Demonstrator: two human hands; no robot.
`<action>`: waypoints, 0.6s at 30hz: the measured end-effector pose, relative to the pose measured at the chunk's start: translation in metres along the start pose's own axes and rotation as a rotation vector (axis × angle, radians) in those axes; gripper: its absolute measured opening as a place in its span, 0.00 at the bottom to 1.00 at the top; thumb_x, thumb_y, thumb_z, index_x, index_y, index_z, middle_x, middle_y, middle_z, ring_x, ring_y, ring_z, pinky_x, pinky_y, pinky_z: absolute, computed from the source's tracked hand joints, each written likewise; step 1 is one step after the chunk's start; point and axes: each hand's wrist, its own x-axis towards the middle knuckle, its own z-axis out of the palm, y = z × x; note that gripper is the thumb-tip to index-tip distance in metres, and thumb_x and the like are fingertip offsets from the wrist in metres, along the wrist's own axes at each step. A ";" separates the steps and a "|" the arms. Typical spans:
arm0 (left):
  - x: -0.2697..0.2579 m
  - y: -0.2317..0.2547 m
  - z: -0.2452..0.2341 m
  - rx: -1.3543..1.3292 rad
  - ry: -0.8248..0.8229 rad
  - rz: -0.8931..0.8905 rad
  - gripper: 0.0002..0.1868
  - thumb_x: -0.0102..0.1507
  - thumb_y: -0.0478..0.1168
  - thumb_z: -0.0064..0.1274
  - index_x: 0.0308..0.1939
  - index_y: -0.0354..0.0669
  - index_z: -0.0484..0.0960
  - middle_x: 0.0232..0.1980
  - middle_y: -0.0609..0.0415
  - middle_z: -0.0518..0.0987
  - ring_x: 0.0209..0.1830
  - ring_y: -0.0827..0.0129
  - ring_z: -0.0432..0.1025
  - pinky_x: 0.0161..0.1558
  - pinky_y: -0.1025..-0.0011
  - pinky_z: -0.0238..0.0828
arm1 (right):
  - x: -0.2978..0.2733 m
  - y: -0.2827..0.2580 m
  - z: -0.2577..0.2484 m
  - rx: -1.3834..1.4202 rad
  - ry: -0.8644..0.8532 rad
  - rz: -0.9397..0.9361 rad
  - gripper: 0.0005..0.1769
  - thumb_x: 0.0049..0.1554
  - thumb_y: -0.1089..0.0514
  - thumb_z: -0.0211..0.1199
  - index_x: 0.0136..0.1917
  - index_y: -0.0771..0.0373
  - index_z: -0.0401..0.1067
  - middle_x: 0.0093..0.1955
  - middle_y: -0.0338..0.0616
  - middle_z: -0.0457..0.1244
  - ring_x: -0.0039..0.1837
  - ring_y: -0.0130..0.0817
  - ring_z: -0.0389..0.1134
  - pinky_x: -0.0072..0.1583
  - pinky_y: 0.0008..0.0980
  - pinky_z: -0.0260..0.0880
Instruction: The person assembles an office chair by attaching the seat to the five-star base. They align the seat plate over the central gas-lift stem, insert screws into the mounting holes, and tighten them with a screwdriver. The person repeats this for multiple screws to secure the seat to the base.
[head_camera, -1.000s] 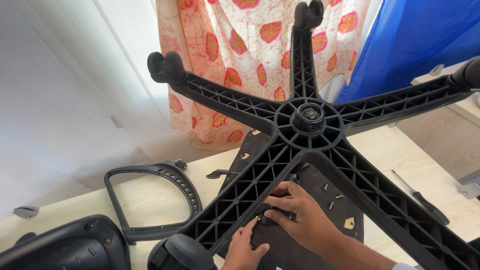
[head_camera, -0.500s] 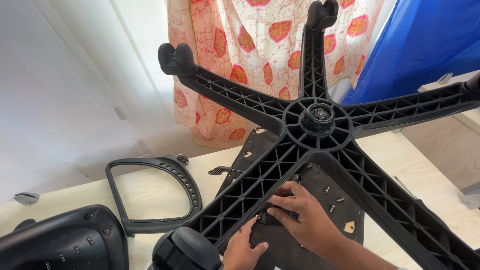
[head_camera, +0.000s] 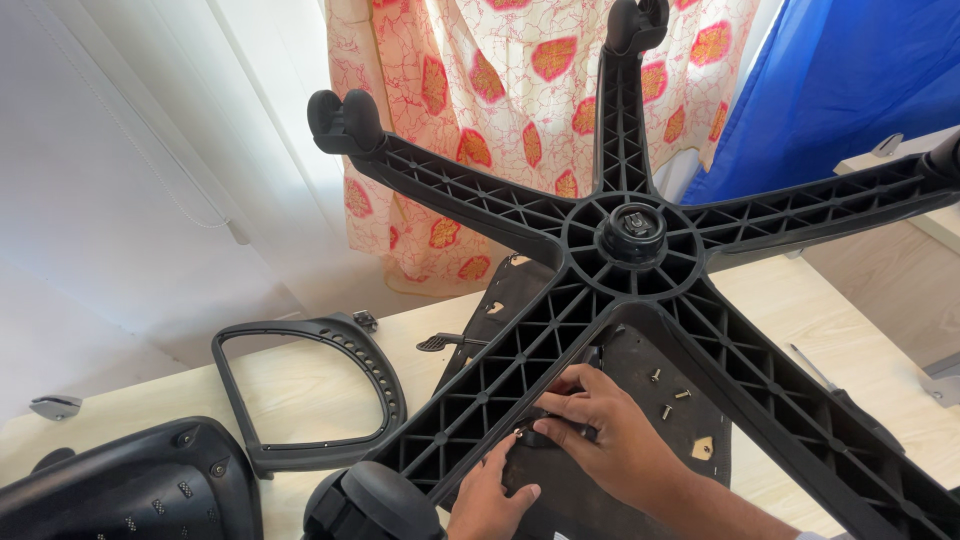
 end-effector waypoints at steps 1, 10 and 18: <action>0.000 0.000 0.000 0.004 -0.002 0.008 0.45 0.60 0.49 0.62 0.78 0.61 0.56 0.74 0.54 0.65 0.66 0.66 0.70 0.60 0.72 0.72 | 0.001 -0.001 0.000 0.015 -0.011 0.007 0.16 0.55 0.62 0.68 0.57 0.60 0.82 0.56 0.41 0.66 0.55 0.31 0.72 0.55 0.29 0.74; 0.004 0.000 0.001 0.019 -0.031 0.005 0.46 0.61 0.48 0.62 0.79 0.56 0.54 0.75 0.48 0.61 0.70 0.62 0.66 0.63 0.68 0.73 | 0.001 0.004 -0.002 0.091 -0.040 0.058 0.16 0.58 0.64 0.61 0.60 0.64 0.76 0.59 0.38 0.68 0.55 0.29 0.73 0.54 0.27 0.75; 0.011 0.000 0.005 0.001 -0.015 0.054 0.46 0.60 0.46 0.64 0.78 0.59 0.56 0.72 0.48 0.64 0.71 0.64 0.65 0.64 0.70 0.71 | 0.001 0.012 -0.002 0.090 0.000 -0.012 0.12 0.56 0.63 0.65 0.53 0.64 0.82 0.56 0.41 0.67 0.54 0.32 0.75 0.55 0.29 0.73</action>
